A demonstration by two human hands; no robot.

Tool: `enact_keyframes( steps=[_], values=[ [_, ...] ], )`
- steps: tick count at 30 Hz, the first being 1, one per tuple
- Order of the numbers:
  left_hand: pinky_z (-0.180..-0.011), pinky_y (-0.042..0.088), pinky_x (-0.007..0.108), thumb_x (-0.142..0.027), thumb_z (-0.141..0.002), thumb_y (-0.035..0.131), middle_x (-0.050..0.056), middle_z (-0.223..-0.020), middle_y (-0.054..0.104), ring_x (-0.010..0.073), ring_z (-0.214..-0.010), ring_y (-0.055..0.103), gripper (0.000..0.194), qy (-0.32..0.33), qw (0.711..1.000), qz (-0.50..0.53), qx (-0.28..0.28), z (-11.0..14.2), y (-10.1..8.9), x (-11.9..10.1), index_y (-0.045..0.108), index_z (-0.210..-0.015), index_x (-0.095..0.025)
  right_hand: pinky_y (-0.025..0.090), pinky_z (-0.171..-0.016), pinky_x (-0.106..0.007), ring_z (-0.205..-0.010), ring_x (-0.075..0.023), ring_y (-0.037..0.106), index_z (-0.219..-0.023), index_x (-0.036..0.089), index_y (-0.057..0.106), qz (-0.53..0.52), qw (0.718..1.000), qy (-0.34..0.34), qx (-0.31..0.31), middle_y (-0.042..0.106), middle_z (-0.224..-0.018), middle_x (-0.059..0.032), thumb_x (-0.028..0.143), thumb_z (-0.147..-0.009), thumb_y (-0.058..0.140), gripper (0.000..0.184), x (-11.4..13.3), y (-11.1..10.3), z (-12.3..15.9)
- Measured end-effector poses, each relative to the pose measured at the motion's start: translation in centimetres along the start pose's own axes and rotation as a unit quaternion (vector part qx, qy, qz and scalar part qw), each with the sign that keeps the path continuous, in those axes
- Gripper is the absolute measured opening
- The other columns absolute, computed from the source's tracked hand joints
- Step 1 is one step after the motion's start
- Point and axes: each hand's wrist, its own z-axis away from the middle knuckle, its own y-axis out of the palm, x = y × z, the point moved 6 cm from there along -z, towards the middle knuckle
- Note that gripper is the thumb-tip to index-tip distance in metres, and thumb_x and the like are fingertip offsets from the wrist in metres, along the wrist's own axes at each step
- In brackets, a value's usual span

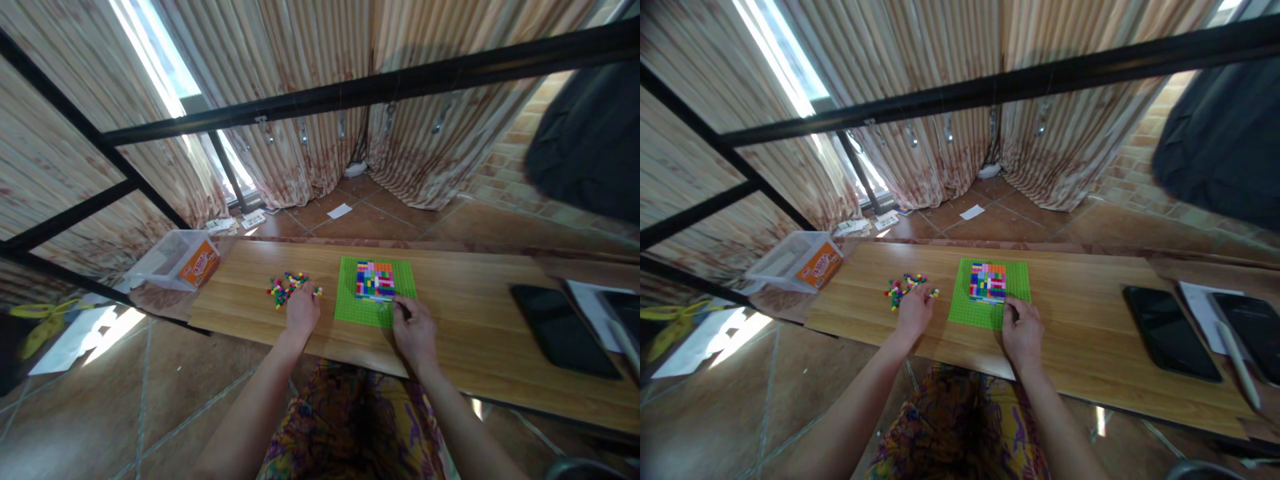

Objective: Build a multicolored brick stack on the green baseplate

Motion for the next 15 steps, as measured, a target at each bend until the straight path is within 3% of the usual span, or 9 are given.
enact_keyframes(
  steps=[7,15],
  values=[
    [-0.085,0.049,0.032,-0.012,-0.087,0.051,0.008,-0.094,0.07,0.0189,-0.091,0.065,0.02,-0.016,0.999,0.034,0.0,0.3,-1.0,-0.5,0.065,-0.1,-0.016,0.048,-0.077,-0.039,-0.083,-0.0254,0.062,-0.091,0.017,0.071,-0.002,1.0,-0.004,0.001,0.072,-0.09,-0.0116,0.035,-0.089,0.048,0.029,0.5,-0.1,-0.1],
    [-0.08,0.049,0.026,-0.011,-0.087,0.053,0.003,-0.089,0.071,0.0141,-0.084,0.064,0.016,0.074,0.974,0.214,0.012,0.5,-0.4,-8.1,0.068,-0.087,-0.019,0.048,-0.078,-0.039,-0.083,-0.0256,0.062,-0.091,0.017,0.071,-0.003,1.0,0.0,-0.001,0.072,-0.09,-0.0117,0.033,-0.089,0.048,0.028,0.6,-0.1,-0.2]
  ],
)
